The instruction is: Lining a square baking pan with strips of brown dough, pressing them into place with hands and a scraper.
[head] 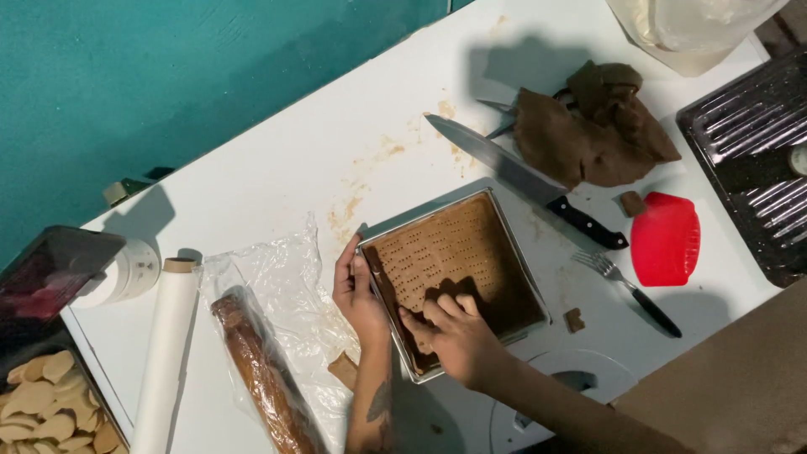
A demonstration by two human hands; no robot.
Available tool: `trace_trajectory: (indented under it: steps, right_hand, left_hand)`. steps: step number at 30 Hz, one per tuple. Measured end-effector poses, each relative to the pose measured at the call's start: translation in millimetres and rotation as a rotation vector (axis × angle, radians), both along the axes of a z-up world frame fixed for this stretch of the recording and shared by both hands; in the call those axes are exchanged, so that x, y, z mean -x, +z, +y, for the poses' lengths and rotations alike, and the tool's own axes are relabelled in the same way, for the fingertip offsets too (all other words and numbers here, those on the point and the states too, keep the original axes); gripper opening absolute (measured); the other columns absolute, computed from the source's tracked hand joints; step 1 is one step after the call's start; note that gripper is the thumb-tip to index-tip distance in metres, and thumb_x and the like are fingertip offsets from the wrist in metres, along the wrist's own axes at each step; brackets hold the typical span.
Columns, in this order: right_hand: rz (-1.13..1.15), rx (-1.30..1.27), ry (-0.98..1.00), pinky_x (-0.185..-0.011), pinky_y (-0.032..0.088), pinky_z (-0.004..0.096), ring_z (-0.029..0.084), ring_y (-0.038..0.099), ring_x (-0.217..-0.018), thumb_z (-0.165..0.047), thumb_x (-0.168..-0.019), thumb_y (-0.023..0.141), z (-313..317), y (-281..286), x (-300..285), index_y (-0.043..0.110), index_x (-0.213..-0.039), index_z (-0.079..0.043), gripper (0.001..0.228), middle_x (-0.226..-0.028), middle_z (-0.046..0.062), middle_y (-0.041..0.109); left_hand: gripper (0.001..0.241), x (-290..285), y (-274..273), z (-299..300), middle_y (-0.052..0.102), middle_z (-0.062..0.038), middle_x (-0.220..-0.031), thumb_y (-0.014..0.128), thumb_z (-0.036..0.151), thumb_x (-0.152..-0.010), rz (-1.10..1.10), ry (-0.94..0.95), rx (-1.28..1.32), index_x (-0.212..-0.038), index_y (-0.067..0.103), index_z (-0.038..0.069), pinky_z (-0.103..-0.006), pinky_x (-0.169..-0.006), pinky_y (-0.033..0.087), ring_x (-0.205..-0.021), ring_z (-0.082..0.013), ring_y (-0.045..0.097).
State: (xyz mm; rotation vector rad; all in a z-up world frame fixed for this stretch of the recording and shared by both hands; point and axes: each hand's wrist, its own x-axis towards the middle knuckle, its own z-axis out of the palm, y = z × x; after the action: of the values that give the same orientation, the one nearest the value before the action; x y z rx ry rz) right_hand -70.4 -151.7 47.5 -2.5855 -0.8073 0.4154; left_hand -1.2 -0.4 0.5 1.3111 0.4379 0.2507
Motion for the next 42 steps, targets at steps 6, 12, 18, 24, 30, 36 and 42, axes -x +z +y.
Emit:
trace_trajectory:
  steps: [6,12,18,24,30,36,42]
  right_hand:
    - [-0.142,-0.130,-0.006,-0.083,0.036,0.046,0.030,0.049,-0.097,-0.016,-0.085,0.058,-5,-3,3,0.059,-0.141,-0.003,0.058,-0.109,0.012,0.058]
    - [-0.161,-0.196,-0.010,-0.081,0.036,0.045,0.030,0.049,-0.095,-0.017,-0.090,0.056,-3,5,3,0.066,-0.133,-0.002,0.047,-0.100,0.012,0.055]
    - [-0.198,-0.170,0.034,-0.081,0.036,0.045,0.029,0.049,-0.095,-0.016,-0.087,0.055,-6,-5,12,0.069,-0.126,-0.007,0.042,-0.102,0.011,0.055]
    - [-0.105,-0.084,0.056,-0.082,0.036,0.047,0.028,0.049,-0.094,-0.014,-0.090,0.053,-8,-3,12,0.071,-0.122,-0.006,0.038,-0.097,0.011,0.054]
    - [-0.109,-0.125,0.051,-0.084,0.036,0.049,0.029,0.049,-0.095,-0.015,-0.092,0.052,-10,-6,14,0.071,-0.122,-0.007,0.036,-0.099,0.012,0.054]
    - [-0.115,-0.134,0.064,-0.083,0.037,0.049,0.031,0.050,-0.097,-0.016,-0.087,0.056,-9,-11,21,0.071,-0.120,-0.005,0.038,-0.100,0.015,0.055]
    - [-0.167,-0.180,-0.034,-0.090,0.039,0.050,0.030,0.053,-0.101,-0.020,-0.091,0.059,0,-6,32,0.072,-0.105,-0.002,0.026,-0.107,0.013,0.059]
  left_hand:
    - [0.038,1,1,2,0.069,-0.008,-0.134,0.059,0.024,-0.104,-0.004,-0.018,-0.009,-0.133,0.065,0.000,-0.0307,-0.107,0.046,-0.120,-0.0150,0.061]
    - [0.040,3,-18,3,0.070,-0.010,-0.128,0.062,0.023,-0.105,0.018,0.010,0.016,-0.137,0.067,-0.002,-0.0297,-0.095,0.044,-0.104,-0.0151,0.057]
    - [0.041,1,-8,2,0.069,-0.009,-0.132,0.062,0.027,-0.105,-0.015,0.006,0.053,-0.135,0.066,-0.001,-0.0295,-0.106,0.046,-0.116,-0.0137,0.061]
    - [0.043,2,-4,3,0.069,-0.010,-0.135,0.061,0.031,-0.104,0.003,-0.020,0.014,-0.135,0.066,0.001,-0.0310,-0.105,0.047,-0.117,-0.0158,0.062]
    - [0.042,2,-2,2,0.068,-0.009,-0.137,0.060,0.029,-0.104,-0.025,-0.021,0.054,-0.135,0.065,0.000,-0.0302,-0.107,0.047,-0.120,-0.0150,0.061]
    - [0.043,0,-7,1,0.069,-0.010,-0.135,0.061,0.029,-0.104,-0.012,-0.007,0.079,-0.135,0.065,-0.001,-0.0321,-0.106,0.048,-0.118,-0.0163,0.062]
    - [0.043,3,-10,3,0.068,-0.011,-0.137,0.060,0.030,-0.105,-0.026,-0.024,0.021,-0.134,0.065,-0.001,-0.0329,-0.109,0.044,-0.122,-0.0168,0.060]
